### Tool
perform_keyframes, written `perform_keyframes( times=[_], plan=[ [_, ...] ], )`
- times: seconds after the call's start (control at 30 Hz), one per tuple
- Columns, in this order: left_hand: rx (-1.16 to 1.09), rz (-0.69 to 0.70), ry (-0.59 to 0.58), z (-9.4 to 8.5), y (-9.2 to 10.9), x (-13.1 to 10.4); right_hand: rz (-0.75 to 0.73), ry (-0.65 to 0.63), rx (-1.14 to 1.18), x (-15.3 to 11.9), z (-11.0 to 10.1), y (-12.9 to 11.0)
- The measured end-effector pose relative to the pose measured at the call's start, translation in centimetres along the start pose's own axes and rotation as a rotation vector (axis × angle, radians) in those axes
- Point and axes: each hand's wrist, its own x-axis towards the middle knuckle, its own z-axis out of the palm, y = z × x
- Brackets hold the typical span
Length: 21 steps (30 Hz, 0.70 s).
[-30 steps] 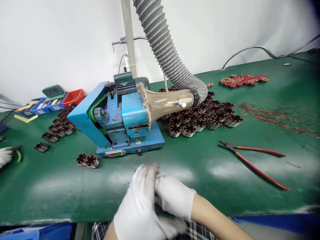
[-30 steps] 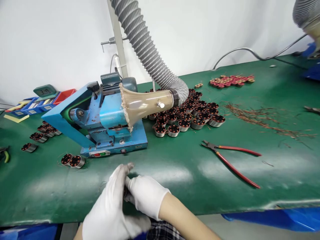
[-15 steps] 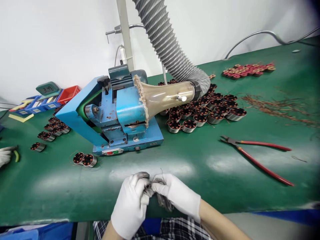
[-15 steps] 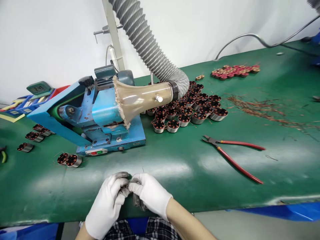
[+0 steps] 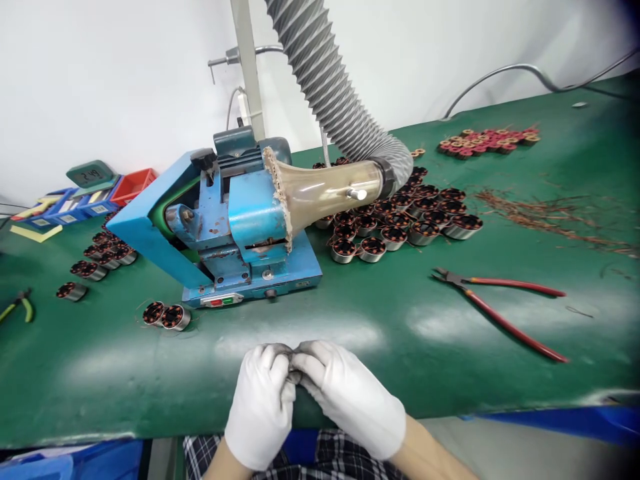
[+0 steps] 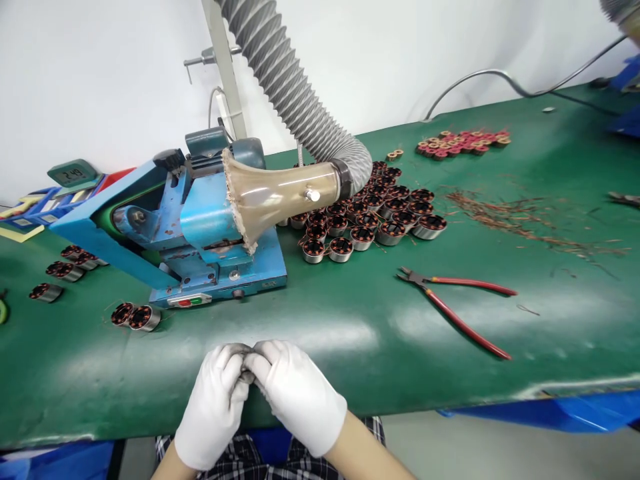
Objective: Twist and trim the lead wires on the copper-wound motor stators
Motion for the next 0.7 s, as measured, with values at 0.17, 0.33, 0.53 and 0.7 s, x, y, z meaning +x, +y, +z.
perform_keyframes(
  times=[0.17, 0.33, 0.53, 0.7],
  plan=[
    [-0.162, 0.0, -0.01, -1.1, -1.3, 0.2, 0.039, -0.132, -0.064, 0.8, 0.7, 0.7],
    [-0.18, -0.019, -0.079, -1.9, -3.6, 0.8, 0.216, -0.118, 0.014, 0.7, 1.3, 0.7],
    [-0.46, -0.286, 0.061, -1.3, -1.5, 0.3, 0.237, 0.052, 0.172, 0.7, -0.2, -0.6],
    [-0.575, -0.138, 0.231, -3.3, 0.1, -0.6, 0.383, 0.067, 0.564, 1.6, -2.4, -1.7]
  ],
)
